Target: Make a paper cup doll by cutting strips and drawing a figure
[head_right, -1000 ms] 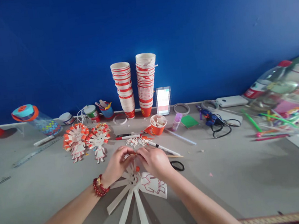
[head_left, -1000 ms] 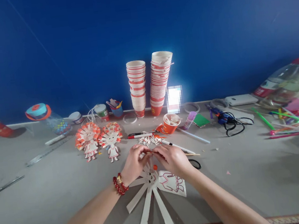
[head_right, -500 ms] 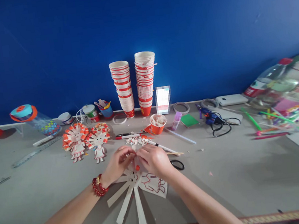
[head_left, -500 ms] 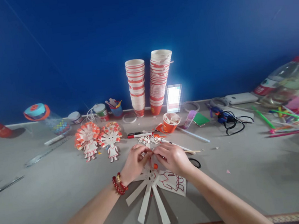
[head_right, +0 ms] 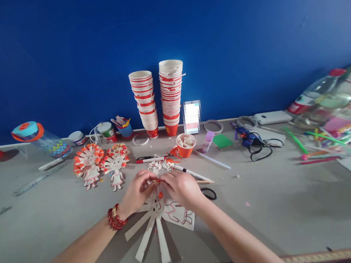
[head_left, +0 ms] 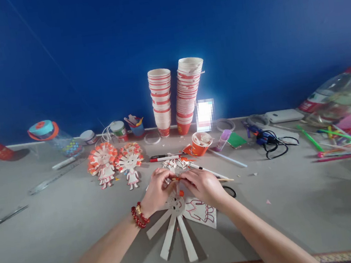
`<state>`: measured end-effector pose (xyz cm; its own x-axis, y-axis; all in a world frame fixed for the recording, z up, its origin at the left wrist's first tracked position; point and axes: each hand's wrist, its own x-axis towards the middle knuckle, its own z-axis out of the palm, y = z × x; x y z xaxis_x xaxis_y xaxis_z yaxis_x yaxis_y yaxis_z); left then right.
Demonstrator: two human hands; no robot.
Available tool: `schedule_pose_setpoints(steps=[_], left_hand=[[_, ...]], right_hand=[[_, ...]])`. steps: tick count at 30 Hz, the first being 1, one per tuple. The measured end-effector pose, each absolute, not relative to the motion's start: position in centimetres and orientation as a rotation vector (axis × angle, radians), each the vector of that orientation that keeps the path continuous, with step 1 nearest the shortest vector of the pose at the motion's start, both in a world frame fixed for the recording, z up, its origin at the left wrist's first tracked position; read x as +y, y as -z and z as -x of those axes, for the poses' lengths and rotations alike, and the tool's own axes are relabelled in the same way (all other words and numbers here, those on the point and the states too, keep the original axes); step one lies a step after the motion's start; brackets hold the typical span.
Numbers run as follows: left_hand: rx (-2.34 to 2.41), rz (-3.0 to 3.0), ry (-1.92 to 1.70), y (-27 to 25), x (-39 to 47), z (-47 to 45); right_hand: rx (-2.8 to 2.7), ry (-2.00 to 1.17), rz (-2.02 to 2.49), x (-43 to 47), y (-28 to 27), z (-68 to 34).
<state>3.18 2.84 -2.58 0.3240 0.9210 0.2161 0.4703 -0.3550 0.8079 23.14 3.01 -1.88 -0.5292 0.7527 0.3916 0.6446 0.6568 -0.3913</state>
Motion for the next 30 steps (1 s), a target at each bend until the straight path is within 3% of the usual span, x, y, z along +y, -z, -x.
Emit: schedule_pose_setpoints(steps=[30], left_hand=[[1.236, -2.084, -0.859, 2.14, 2.66, -3.04]], right_hand=[[-2.361, -0.199, 1.116, 2.86, 1.89, -23.1]])
